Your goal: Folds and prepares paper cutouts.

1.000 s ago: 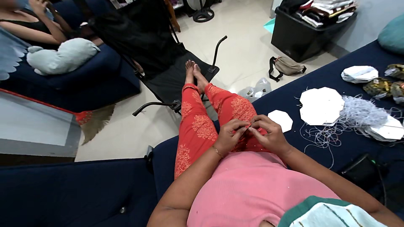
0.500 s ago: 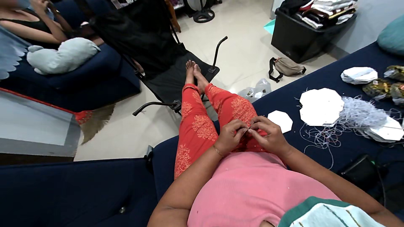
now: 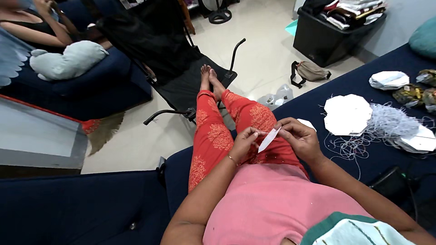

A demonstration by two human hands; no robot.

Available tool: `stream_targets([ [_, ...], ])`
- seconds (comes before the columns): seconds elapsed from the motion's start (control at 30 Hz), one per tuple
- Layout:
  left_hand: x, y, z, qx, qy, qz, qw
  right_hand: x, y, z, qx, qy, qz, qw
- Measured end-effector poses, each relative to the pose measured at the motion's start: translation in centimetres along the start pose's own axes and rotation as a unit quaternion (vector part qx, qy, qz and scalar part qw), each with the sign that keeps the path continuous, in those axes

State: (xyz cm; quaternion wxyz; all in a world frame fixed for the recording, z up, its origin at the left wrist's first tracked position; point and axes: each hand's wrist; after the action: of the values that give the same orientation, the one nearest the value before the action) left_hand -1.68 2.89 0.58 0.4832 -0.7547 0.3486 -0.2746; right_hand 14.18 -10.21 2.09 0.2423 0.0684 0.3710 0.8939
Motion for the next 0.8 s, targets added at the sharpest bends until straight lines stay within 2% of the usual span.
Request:
stream_targets([
  [0.17,-0.3,0.1,0.1,-0.02,0.013,-0.045,0.999,-0.4,0.2,0.4,-0.002,-0.039,0.069,0.997],
  [0.4,-0.5,-0.1,-0.2,-0.036,0.075,-0.027,0.996,-0.6,-0.5,-0.2,0.014,-0.047,0.072,0.996],
  [0.53,-0.6,0.2,-0.1,-0.018,0.087,0.009,0.996,-0.7,-0.6,-0.3,0.02,-0.046,0.085,0.995],
  [0.7,-0.8,0.2,-0.3,-0.027,0.127,0.0,0.991,-0.8,-0.6,-0.3,0.016,-0.047,0.09,0.995],
  [0.8,-1.1,0.0,-0.7,0.005,0.125,0.006,0.992,-1.1,-0.9,-0.4,0.016,-0.048,0.086,0.995],
])
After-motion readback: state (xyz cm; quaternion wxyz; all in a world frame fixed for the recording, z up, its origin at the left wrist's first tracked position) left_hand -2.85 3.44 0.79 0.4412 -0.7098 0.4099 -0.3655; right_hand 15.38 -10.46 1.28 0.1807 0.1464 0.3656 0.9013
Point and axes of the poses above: each hand's wrist, its own z-axis towards the middle knuckle, its own x-axis out of the palm, y = z × x, and after that the axes turned 13 degrees about -x, right-handed
